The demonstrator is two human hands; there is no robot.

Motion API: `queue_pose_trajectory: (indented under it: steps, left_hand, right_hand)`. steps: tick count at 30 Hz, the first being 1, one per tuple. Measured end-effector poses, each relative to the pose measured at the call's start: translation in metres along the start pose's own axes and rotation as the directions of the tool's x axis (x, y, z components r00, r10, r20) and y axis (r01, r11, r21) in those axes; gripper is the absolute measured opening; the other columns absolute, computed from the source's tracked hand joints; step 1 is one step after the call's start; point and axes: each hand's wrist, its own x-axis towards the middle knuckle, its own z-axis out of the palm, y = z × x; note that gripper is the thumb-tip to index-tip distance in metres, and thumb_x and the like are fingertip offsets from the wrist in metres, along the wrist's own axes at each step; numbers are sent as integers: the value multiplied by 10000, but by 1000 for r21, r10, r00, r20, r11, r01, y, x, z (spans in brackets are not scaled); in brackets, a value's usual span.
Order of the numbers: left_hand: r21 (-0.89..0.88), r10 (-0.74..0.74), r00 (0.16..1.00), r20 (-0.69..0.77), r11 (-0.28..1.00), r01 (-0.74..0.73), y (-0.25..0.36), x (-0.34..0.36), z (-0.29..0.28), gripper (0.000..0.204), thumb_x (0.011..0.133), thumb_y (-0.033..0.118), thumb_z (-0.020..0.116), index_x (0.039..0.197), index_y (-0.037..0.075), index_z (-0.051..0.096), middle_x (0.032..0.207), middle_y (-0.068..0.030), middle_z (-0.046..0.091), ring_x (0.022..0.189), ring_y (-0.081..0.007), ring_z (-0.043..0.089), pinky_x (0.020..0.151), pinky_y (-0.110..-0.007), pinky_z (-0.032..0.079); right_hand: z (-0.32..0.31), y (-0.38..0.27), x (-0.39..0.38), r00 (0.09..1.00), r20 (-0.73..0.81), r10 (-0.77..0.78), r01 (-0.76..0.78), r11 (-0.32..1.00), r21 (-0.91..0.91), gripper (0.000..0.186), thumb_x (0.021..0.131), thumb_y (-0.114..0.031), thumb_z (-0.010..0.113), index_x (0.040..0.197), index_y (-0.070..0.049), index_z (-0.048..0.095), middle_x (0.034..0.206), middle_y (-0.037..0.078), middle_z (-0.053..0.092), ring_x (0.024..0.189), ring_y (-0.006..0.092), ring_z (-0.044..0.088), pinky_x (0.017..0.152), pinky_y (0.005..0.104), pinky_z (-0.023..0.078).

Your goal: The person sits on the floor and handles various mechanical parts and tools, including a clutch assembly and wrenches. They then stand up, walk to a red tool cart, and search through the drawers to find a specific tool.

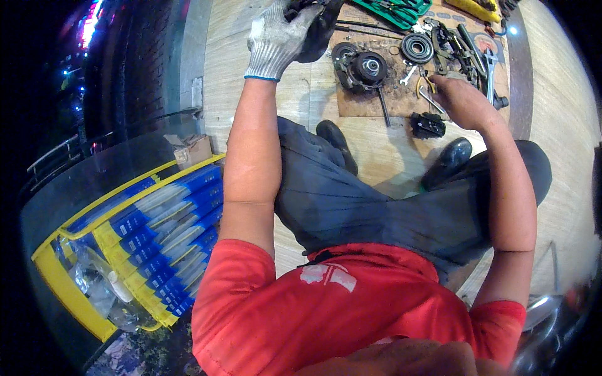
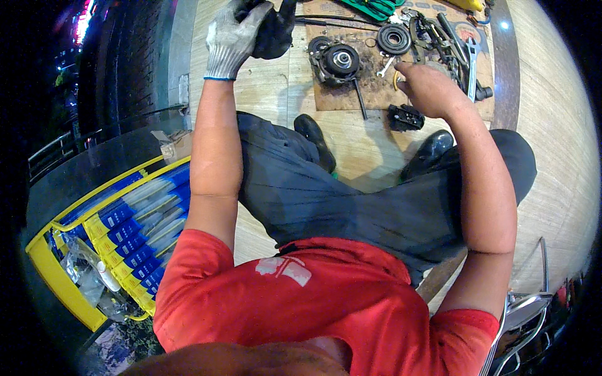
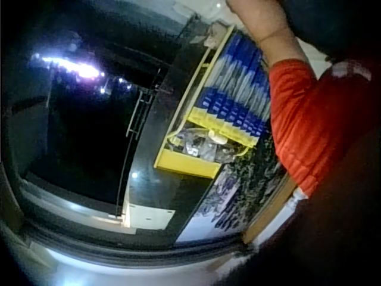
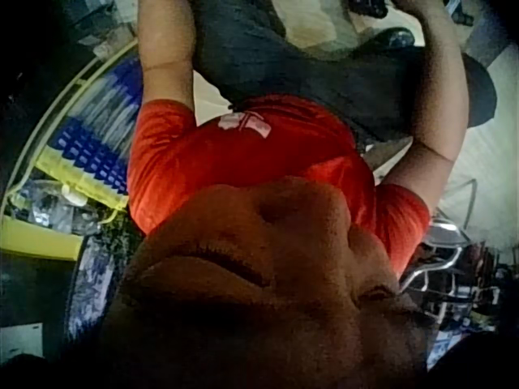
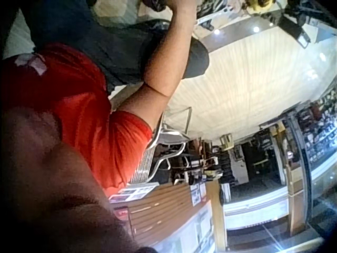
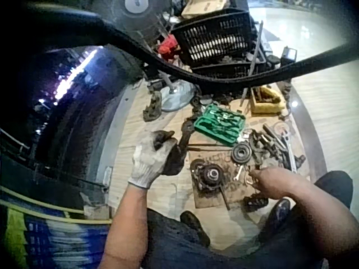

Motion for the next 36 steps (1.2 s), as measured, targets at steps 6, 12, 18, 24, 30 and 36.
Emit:
queue_pose_trajectory:
  steps: [6, 12, 18, 24, 30, 36]
  left_hand:
    - [294, 425, 905, -7, 866, -405, -19, -1, 4, 204, 861, 165, 696, 1055, 112, 729, 1032, -147, 699, 885, -328, 679, 761, -412, 543]
    - [389, 445, 896, -6, 826, -408, -24, -2, 6, 207, 846, 148, 705, 1051, 152, 728, 1062, -123, 696, 886, -314, 680, 755, -421, 548]
    - [229, 98, 984, -152, 971, -62, -34, 0, 24, 184, 872, 183, 702, 1053, 172, 731, 1093, -114, 697, 881, -288, 690, 737, -400, 555]
    - [14, -107, 991, -76, 994, 108, -12, 4, 23, 265, 926, 292, 655, 1101, 108, 729, 1019, -136, 717, 925, -272, 700, 773, -397, 549]
    - [616, 409, 911, -59, 733, -289, -14, -5, 19, 265, 932, 306, 648, 1102, 120, 732, 1030, -145, 715, 880, -282, 699, 759, -405, 542]
    - [45, 33, 971, -239, 999, -23, -2, 4, 19, 326, 945, 374, 640, 1037, 68, 706, 919, -167, 707, 839, -332, 686, 716, -435, 539]
  right_hand:
    - [-5, -6, 0, 999, 30, 30, -30, 1000, 1, 383, 978, -195, 565, 1310, -3, 563, 1146, 273, 658, 1122, 430, 607, 958, 494, 471]
    - [-2, -1, 1, 1000, 21, 16, -16, 1000, 6, 388, 968, -186, 570, 1305, 8, 563, 1139, 278, 658, 1113, 430, 612, 954, 490, 475]
    - [3, 6, 6, 1000, -17, -13, 13, 1000, -1, 410, 947, -181, 586, 1327, -29, 573, 1096, 267, 679, 1080, 438, 621, 940, 512, 476]
    - [5, 8, 8, 1000, -30, -6, 6, 1000, -19, 400, 954, -194, 585, 1319, -31, 576, 1083, 263, 684, 1070, 439, 625, 925, 514, 480]
    - [11, 18, 18, 997, -72, -32, 33, 999, 18, 314, 948, -206, 597, 1188, -8, 634, 1070, 261, 683, 1044, 435, 636, 916, 510, 491]
    - [48, 30, 56, 995, -93, 49, -49, 999, -2, 235, 914, -219, 631, 971, 7, 666, 998, 259, 689, 963, 439, 655, 859, 512, 516]
